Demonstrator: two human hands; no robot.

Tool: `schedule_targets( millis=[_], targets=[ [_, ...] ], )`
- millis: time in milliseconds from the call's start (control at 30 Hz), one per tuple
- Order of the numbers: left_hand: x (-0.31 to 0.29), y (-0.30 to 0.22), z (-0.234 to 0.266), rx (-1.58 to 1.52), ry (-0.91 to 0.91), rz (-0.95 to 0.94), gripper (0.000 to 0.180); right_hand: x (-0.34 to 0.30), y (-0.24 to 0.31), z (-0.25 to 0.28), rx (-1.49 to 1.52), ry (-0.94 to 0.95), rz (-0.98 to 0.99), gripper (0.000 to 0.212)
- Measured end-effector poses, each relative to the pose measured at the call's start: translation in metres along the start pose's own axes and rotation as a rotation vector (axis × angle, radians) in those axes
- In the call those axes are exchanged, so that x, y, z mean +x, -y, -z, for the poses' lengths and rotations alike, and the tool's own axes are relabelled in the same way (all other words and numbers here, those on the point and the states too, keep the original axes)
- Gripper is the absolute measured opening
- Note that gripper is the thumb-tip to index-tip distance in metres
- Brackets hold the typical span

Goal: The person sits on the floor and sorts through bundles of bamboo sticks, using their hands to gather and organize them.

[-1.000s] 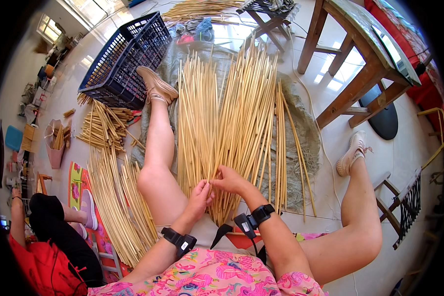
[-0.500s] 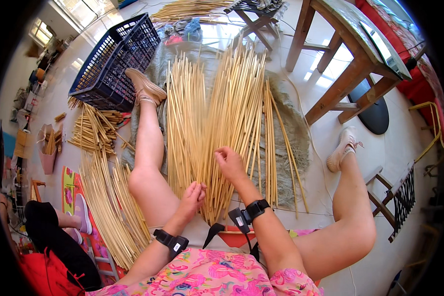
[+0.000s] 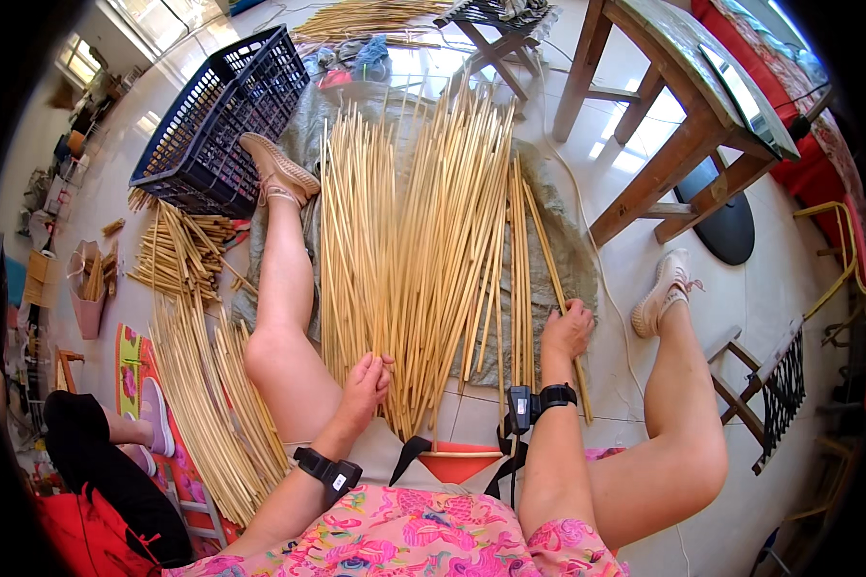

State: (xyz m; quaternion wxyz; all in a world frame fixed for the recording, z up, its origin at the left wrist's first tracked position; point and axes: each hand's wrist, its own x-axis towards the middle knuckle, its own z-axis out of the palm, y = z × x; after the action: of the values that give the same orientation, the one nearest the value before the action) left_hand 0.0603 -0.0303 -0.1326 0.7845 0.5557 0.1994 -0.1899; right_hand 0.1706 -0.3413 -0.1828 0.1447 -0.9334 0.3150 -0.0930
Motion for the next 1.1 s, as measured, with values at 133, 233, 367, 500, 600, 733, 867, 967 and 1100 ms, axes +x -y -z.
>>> schedule_targets(
  millis=[133,233,367,500,600,733,867,967,1100],
  targets=[
    [0.001,0.002,0.001,-0.006,0.009,-0.008,0.022,0.010,-0.011,-0.007,-0.085,0.042,-0.009,0.019],
    [0.001,0.001,0.001,-0.005,0.009,-0.013,0.021,0.011,-0.008,-0.009,-0.103,0.014,-0.017,0.017],
    [0.001,0.002,0.002,-0.010,0.000,-0.015,0.021,0.009,0.002,-0.007,-0.033,-0.102,-0.051,0.016],
    [0.001,0.001,0.000,-0.002,-0.007,-0.007,0.021,0.001,0.012,-0.010,0.158,-0.111,0.277,0.017],
    [0.001,0.001,0.000,0.011,-0.010,-0.007,0.021,-0.006,0.023,-0.015,0.239,0.003,0.445,0.020],
    [0.001,0.002,0.002,0.019,-0.014,-0.007,0.021,-0.013,0.025,-0.019,0.132,-0.025,0.407,0.022],
    [0.003,0.006,0.003,0.041,-0.024,-0.005,0.021,-0.011,0.024,-0.018,0.058,-0.138,0.203,0.022],
    [0.003,0.005,0.002,0.044,-0.022,-0.008,0.021,-0.010,0.023,-0.010,0.098,-0.100,0.242,0.024],
    [0.003,0.006,0.003,0.027,-0.027,-0.015,0.020,-0.011,0.029,-0.010,0.138,-0.012,0.422,0.028]
  ],
)
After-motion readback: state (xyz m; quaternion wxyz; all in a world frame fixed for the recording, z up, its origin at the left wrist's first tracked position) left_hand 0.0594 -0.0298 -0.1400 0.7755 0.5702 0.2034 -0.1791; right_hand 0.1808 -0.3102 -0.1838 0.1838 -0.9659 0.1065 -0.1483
